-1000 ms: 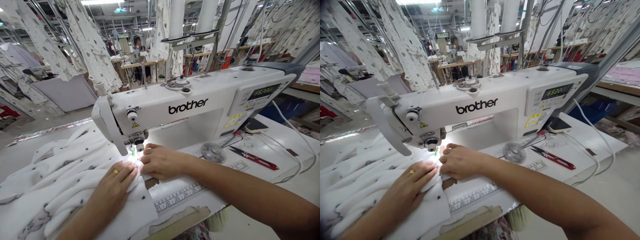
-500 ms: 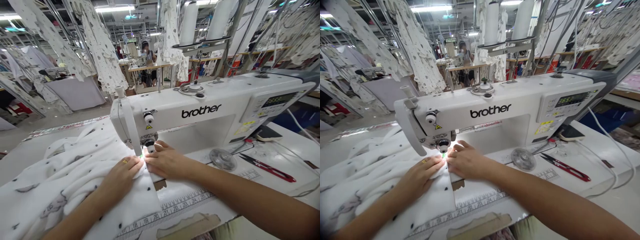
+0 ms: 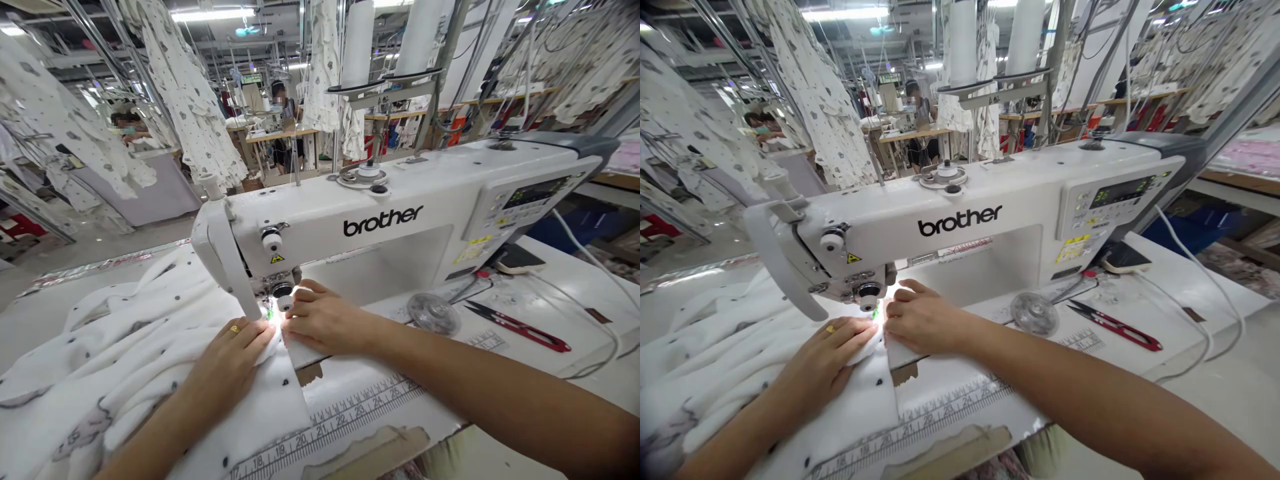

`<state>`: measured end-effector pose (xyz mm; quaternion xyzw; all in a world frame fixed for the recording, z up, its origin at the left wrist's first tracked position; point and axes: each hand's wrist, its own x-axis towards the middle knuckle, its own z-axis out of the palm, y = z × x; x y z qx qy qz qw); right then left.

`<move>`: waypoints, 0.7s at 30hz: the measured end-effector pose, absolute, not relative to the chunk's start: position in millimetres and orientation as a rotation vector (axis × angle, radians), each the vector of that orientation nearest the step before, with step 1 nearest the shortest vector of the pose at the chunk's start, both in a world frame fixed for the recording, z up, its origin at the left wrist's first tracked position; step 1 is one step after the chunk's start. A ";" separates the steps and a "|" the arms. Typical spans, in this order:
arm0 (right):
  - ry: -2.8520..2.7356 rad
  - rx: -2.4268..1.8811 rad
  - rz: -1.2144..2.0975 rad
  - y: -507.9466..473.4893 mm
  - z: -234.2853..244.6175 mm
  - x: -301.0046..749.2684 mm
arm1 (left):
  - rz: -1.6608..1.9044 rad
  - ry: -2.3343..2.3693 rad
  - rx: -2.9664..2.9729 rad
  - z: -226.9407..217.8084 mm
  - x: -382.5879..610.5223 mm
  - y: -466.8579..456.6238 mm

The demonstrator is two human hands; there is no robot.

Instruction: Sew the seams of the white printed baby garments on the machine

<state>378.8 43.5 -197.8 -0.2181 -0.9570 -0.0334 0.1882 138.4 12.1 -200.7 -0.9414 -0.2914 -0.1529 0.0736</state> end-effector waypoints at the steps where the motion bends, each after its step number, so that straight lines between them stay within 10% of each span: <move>1: -2.683 -0.617 -0.099 42.9 -197.8 378.5 | -0.473 -0.872 -2.830 -200.6 138.0 12.1; 21: -2.691 -0.522 -0.075 40.6 -197.7 379.7 | -0.233 -0.938 -2.620 -206.6 139.1 19.6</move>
